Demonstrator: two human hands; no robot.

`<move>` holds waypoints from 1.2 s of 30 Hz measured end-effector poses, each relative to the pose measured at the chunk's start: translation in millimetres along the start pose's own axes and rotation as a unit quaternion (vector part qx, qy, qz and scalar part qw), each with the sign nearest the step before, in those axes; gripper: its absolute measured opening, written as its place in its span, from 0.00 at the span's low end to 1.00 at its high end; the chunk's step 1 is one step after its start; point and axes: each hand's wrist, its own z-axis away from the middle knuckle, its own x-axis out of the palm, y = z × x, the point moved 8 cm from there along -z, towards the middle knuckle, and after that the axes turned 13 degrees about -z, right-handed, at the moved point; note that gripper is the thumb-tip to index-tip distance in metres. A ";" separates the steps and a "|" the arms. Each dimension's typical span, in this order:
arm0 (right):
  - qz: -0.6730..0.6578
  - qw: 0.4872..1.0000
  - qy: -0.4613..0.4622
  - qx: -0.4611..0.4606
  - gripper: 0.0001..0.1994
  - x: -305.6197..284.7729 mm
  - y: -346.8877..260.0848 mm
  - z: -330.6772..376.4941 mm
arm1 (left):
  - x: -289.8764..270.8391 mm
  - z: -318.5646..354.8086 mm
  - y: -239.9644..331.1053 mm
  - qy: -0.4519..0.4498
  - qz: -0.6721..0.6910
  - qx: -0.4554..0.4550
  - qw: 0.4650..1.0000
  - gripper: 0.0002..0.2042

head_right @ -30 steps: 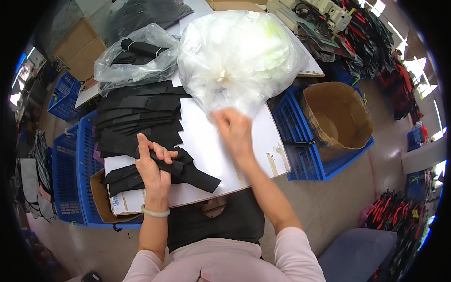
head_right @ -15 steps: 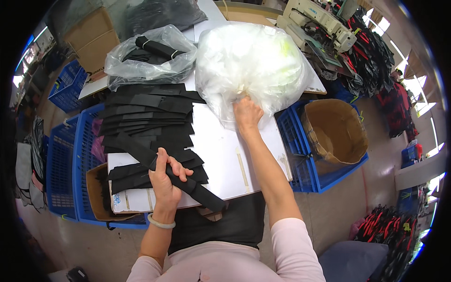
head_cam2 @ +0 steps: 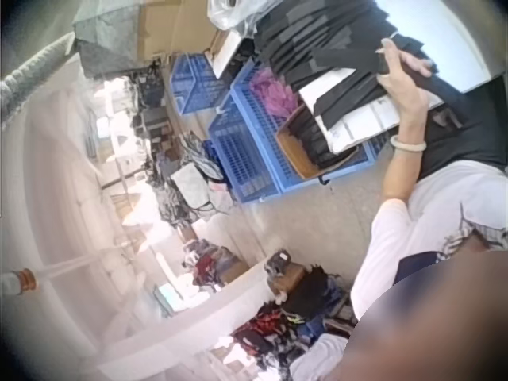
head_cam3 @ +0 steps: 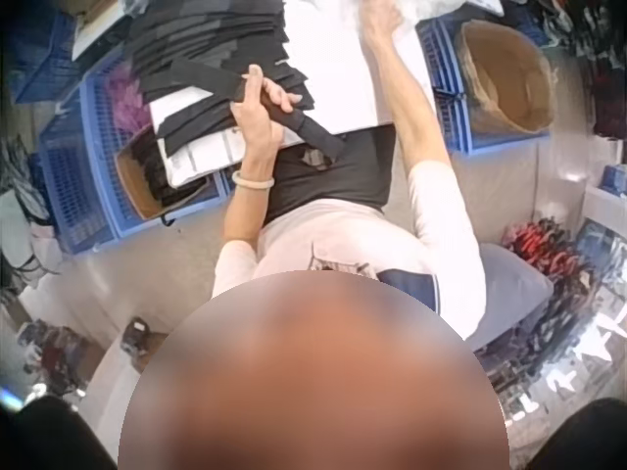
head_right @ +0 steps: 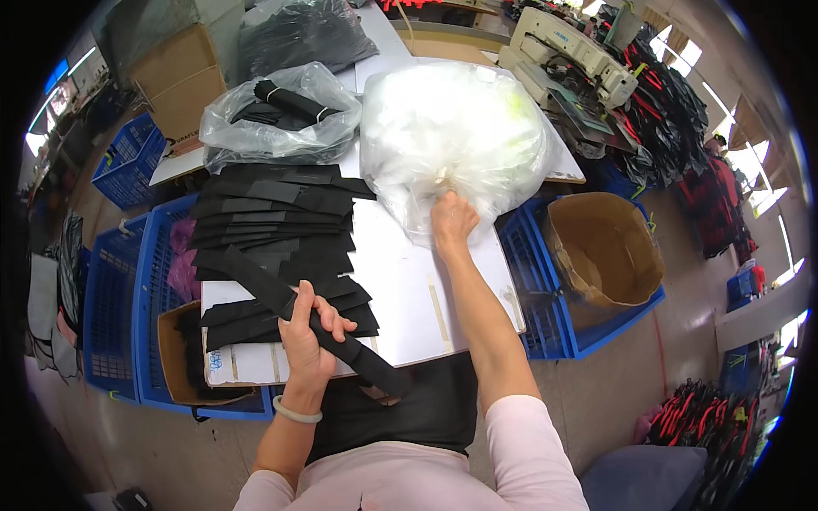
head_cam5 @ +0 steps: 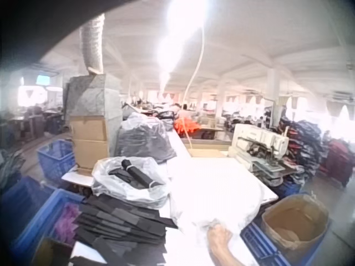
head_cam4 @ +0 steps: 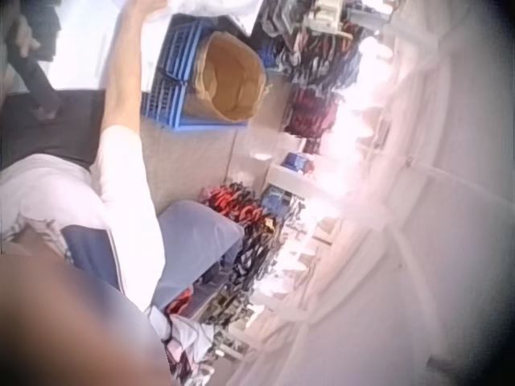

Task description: Applying small white adhesive labels or markers to black fabric straps at a manufacturing workbench.

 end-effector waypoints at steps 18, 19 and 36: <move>-0.675 0.476 -0.500 0.260 0.10 -105.7 -68.7 156.0 | 64.3 8.3 -16.7 -0.256 -0.032 -0.027 0.966 0.19; -0.666 0.507 -0.488 0.245 0.11 -104.9 -63.9 155.1 | 65.5 10.3 -13.0 -0.258 -0.072 -0.010 0.963 0.19; -0.592 0.749 -0.297 -0.032 0.12 -133.6 -80.4 144.4 | 58.5 9.9 -7.2 -0.189 -0.120 0.030 0.974 0.13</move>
